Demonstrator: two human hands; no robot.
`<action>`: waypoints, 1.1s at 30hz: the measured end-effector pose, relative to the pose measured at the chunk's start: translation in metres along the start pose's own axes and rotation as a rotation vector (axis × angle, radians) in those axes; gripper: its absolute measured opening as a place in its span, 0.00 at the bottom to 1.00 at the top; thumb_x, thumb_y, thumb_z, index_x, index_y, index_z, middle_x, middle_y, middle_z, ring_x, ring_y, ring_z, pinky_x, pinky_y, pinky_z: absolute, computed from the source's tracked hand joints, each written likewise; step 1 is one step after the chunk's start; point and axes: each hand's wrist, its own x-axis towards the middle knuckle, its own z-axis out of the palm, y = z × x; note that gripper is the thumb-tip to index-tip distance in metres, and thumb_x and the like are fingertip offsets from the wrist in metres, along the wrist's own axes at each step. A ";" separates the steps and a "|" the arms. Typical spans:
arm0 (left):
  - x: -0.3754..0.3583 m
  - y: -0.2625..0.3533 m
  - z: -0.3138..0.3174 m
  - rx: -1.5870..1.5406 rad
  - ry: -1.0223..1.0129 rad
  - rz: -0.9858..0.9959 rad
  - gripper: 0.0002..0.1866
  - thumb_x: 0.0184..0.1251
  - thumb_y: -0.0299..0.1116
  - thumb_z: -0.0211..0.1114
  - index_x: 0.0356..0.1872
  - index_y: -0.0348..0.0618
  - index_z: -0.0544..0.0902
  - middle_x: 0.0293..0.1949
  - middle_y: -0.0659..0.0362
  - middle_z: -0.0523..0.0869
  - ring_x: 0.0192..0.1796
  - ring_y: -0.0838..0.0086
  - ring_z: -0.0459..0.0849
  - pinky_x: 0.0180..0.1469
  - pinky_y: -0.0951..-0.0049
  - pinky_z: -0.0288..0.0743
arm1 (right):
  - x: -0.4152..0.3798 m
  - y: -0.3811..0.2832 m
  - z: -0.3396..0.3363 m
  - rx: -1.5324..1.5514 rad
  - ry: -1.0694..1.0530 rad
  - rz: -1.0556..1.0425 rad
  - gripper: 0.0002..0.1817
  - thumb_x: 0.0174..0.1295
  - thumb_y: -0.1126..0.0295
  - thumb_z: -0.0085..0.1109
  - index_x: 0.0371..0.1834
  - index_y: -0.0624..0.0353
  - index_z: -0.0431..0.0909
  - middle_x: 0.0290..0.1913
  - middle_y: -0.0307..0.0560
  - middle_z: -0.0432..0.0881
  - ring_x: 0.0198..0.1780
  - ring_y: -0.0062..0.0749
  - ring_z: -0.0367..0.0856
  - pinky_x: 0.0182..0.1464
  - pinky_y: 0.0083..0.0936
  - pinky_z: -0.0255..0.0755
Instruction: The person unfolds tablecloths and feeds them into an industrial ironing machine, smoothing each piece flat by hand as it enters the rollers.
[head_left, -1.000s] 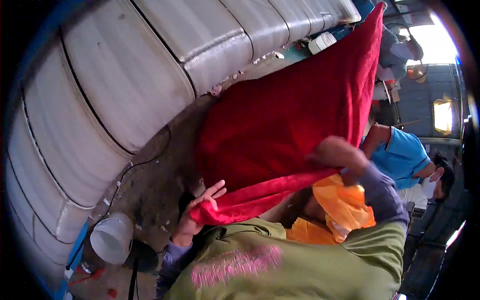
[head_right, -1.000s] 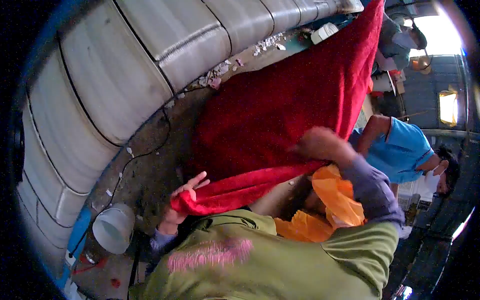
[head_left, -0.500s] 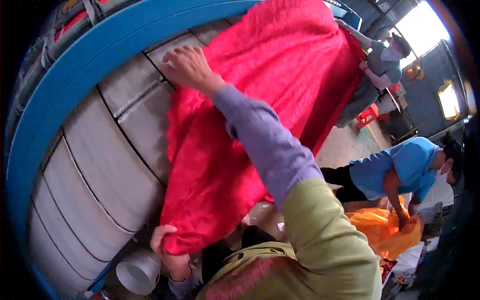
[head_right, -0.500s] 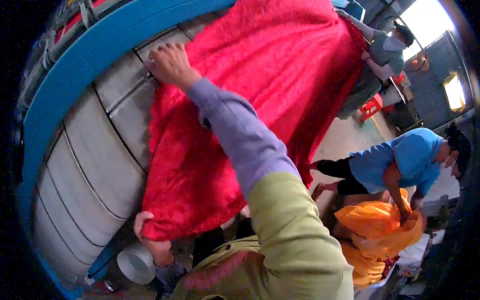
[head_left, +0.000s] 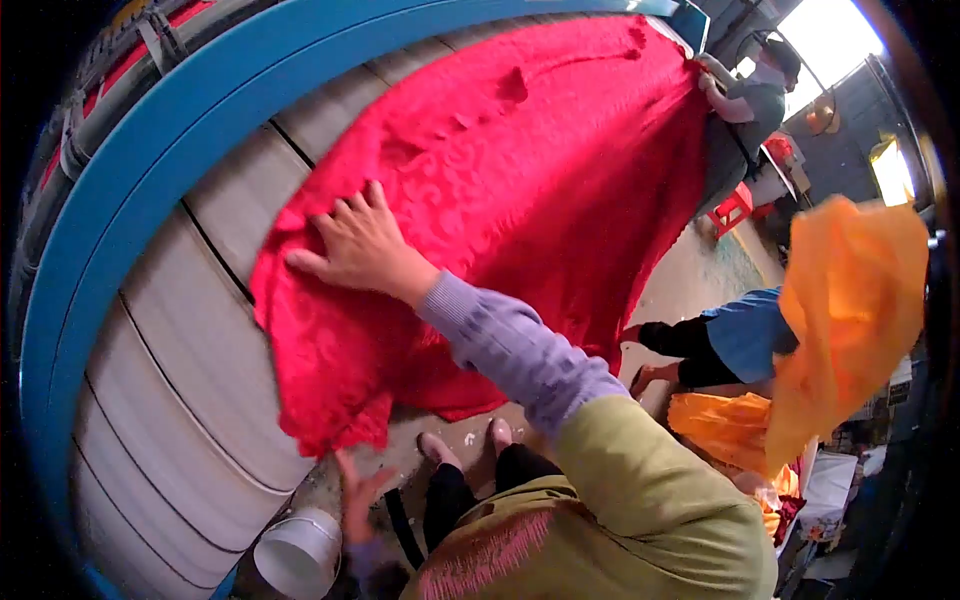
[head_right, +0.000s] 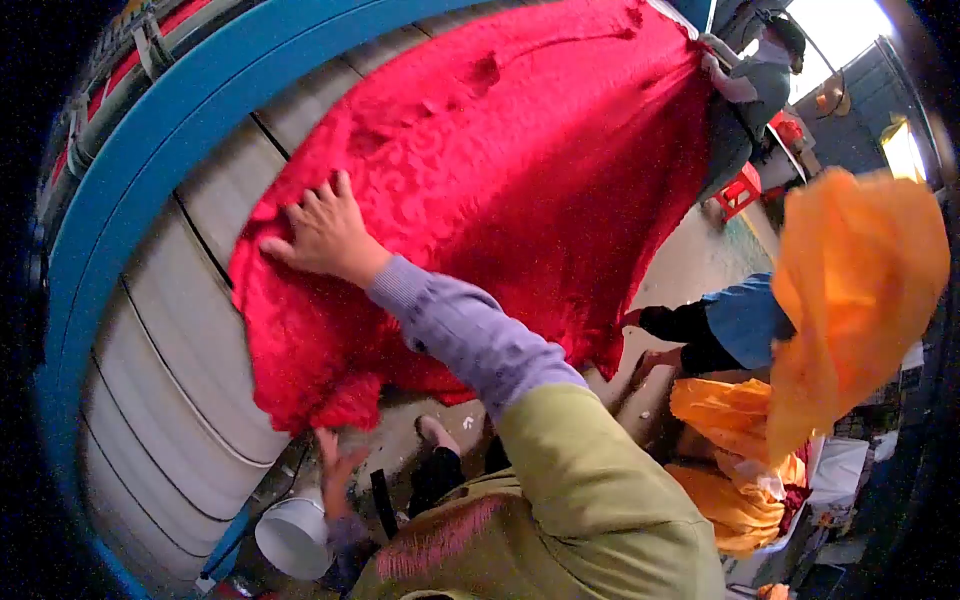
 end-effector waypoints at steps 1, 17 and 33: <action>0.028 -0.016 0.009 0.051 -0.046 -0.148 0.35 0.58 0.30 0.62 0.68 0.38 0.60 0.61 0.56 0.71 0.60 0.67 0.71 0.62 0.67 0.64 | 0.018 0.000 0.009 -0.027 -0.057 0.014 0.40 0.55 0.30 0.41 0.42 0.59 0.81 0.41 0.52 0.79 0.53 0.45 0.70 0.67 0.56 0.42; -0.112 0.034 -0.047 0.131 0.590 -0.153 0.21 0.60 0.33 0.63 0.53 0.34 0.74 0.50 0.53 0.80 0.49 0.65 0.79 0.51 0.66 0.72 | -0.154 0.037 -0.136 0.068 -0.146 0.126 0.38 0.61 0.43 0.51 0.68 0.55 0.60 0.70 0.61 0.54 0.73 0.56 0.47 0.70 0.49 0.45; -0.124 0.125 -0.039 0.699 1.018 0.084 0.21 0.70 0.37 0.55 0.55 0.28 0.74 0.49 0.45 0.81 0.47 0.63 0.78 0.55 0.66 0.69 | -0.121 0.037 -0.136 0.140 0.169 0.153 0.34 0.61 0.47 0.52 0.64 0.57 0.64 0.67 0.62 0.58 0.70 0.57 0.52 0.69 0.47 0.49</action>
